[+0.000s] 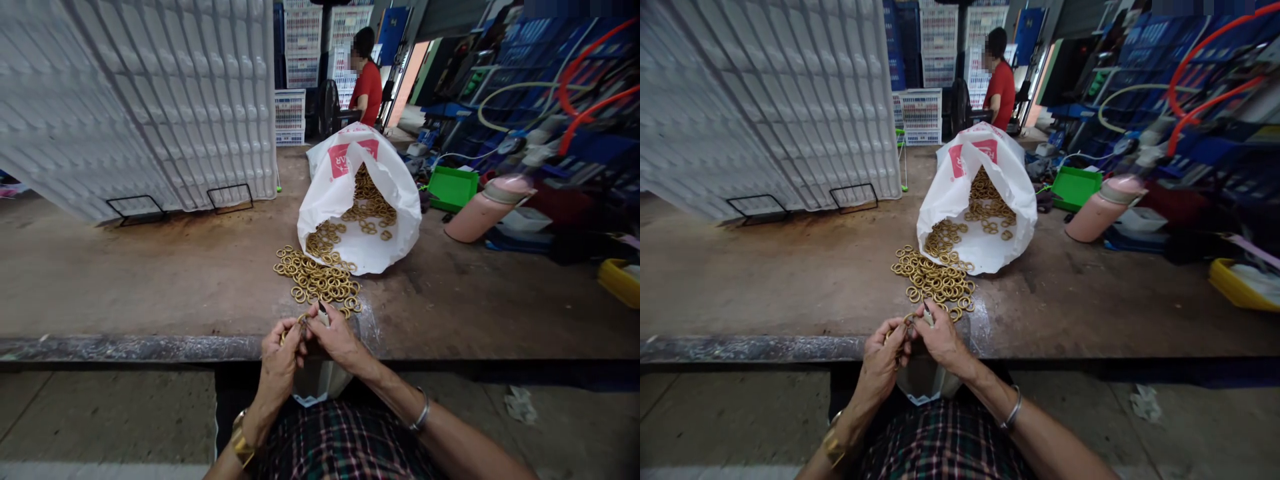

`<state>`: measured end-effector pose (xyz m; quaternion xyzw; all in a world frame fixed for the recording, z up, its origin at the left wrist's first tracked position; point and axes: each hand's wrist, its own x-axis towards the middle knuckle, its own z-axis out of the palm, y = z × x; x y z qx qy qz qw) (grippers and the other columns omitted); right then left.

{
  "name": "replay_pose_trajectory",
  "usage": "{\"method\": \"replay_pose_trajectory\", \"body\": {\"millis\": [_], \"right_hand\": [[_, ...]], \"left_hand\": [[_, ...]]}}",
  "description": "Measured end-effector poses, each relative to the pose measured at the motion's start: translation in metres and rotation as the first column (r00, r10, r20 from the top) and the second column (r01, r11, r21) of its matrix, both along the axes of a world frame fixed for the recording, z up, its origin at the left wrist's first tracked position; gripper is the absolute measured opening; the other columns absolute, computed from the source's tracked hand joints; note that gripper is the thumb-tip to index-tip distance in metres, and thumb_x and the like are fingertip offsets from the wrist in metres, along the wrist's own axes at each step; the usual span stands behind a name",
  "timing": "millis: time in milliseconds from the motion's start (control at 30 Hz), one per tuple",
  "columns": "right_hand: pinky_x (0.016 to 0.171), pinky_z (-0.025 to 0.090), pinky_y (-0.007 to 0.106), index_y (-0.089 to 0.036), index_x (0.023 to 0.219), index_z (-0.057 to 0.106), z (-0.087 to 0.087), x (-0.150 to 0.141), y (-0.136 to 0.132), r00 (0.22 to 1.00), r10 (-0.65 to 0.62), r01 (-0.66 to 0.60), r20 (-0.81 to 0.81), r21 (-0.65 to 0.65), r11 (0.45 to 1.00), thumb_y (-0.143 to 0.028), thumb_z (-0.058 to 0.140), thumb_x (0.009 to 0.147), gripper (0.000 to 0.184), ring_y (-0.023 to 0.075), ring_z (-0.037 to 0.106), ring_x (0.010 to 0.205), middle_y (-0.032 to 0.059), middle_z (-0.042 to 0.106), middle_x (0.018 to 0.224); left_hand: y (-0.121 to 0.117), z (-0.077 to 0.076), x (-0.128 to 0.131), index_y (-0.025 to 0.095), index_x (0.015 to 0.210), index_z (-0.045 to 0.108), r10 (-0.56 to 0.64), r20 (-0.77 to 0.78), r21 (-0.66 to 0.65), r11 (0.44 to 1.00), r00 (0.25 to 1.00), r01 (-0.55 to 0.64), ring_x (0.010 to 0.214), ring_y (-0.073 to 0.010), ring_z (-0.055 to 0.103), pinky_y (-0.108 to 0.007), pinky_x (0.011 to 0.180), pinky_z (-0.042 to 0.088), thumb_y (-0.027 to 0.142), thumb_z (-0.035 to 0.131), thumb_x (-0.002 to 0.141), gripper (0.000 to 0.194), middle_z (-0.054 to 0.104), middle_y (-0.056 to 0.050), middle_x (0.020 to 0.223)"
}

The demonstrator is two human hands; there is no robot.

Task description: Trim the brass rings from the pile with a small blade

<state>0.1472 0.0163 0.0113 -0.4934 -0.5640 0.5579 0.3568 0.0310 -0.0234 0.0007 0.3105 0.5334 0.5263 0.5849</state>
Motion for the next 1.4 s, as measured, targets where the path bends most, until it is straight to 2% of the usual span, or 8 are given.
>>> {"method": "replay_pose_trajectory", "body": {"millis": [167,267,433,533,967,1067,1167,1400], "right_hand": [[0.053,0.037,0.02,-0.019,0.074,0.05,0.006,0.003,0.004,0.99,0.054,-0.062,0.134,0.059,0.996,-0.033,0.046,0.078,0.015,0.0089,0.046,0.051,-0.0059,0.051,0.054],[0.051,0.036,0.02,-0.018,0.071,0.051,0.005,0.002,0.006,0.982,0.065,-0.083,0.178,0.093,0.992,-0.035,0.045,0.079,0.02,0.0091,0.045,0.051,-0.0052,0.05,0.055],[0.05,0.032,0.018,-0.017,0.063,0.049,-0.003,-0.001,0.004,0.972,0.056,-0.091,0.226,0.147,0.985,-0.031,0.045,0.08,0.022,0.0075,0.042,0.052,-0.0056,0.045,0.055],[0.049,0.031,0.018,-0.017,0.064,0.05,-0.004,-0.002,0.002,0.969,0.07,-0.113,0.238,0.169,0.979,-0.03,0.043,0.081,0.022,0.0073,0.041,0.051,-0.0057,0.044,0.055],[0.056,0.039,0.02,-0.017,0.07,0.054,-0.001,0.0,0.004,0.983,0.041,-0.062,0.179,0.113,0.992,-0.025,0.039,0.081,0.021,0.0103,0.052,0.057,-0.0016,0.056,0.061],[0.056,0.037,0.02,-0.018,0.072,0.055,-0.003,0.004,0.002,0.928,0.026,-0.113,0.371,0.215,0.97,-0.02,0.038,0.081,0.019,0.0108,0.052,0.058,-0.0007,0.058,0.062],[0.056,0.033,0.02,-0.018,0.072,0.056,-0.005,0.007,-0.002,0.813,0.069,-0.276,0.579,0.278,0.92,-0.013,0.04,0.076,0.016,0.0117,0.05,0.06,0.0006,0.059,0.065],[0.057,0.03,0.022,-0.016,0.089,0.058,-0.007,0.006,-0.007,0.611,0.104,-0.458,0.785,0.243,0.855,-0.011,0.041,0.072,0.024,0.0139,0.054,0.064,0.0045,0.062,0.072]], "left_hand": [[0.0,0.001,-0.006,0.016,0.074,0.062,0.046,-0.34,0.102,0.995,0.939,-0.011,0.041,-0.0071,0.042,-0.018,0.042,0.034,0.038,0.058,0.075,0.023,0.048,0.004,0.048],[-0.002,0.007,-0.007,0.017,0.075,0.063,0.042,-0.425,0.162,0.986,0.904,0.03,0.045,-0.008,0.044,-0.019,0.046,0.036,0.035,0.057,0.075,0.019,0.05,0.004,0.05],[-0.004,0.011,-0.005,0.016,0.079,0.056,-0.112,-0.104,-0.053,0.993,0.988,0.107,0.04,-0.0073,0.042,-0.017,0.036,0.031,0.046,0.055,0.074,0.03,0.049,0.005,0.053],[-0.005,0.01,-0.004,0.017,0.077,0.052,-0.137,0.04,-0.078,0.987,0.99,0.14,0.042,-0.0063,0.043,-0.015,0.035,0.03,0.048,0.055,0.074,0.032,0.049,0.005,0.058],[-0.009,0.013,-0.006,0.016,0.077,0.05,-0.142,0.109,-0.035,0.989,0.984,0.146,0.043,-0.0053,0.042,-0.015,0.036,0.029,0.047,0.057,0.073,0.031,0.047,0.005,0.057],[-0.01,0.013,-0.006,0.017,0.076,0.049,-0.127,0.086,-0.004,0.992,0.988,0.128,0.043,-0.0056,0.042,-0.015,0.037,0.03,0.046,0.055,0.075,0.03,0.047,0.005,0.056],[-0.009,0.012,-0.006,0.016,0.073,0.05,-0.104,0.02,0.004,0.995,0.994,0.104,0.042,-0.006,0.042,-0.015,0.038,0.031,0.049,0.054,0.075,0.033,0.047,0.005,0.053],[-0.01,0.013,-0.006,0.017,0.068,0.051,-0.083,-0.164,0.004,0.996,0.983,0.085,0.039,-0.0067,0.041,-0.017,0.038,0.033,0.051,0.055,0.073,0.035,0.048,0.005,0.047]]}}
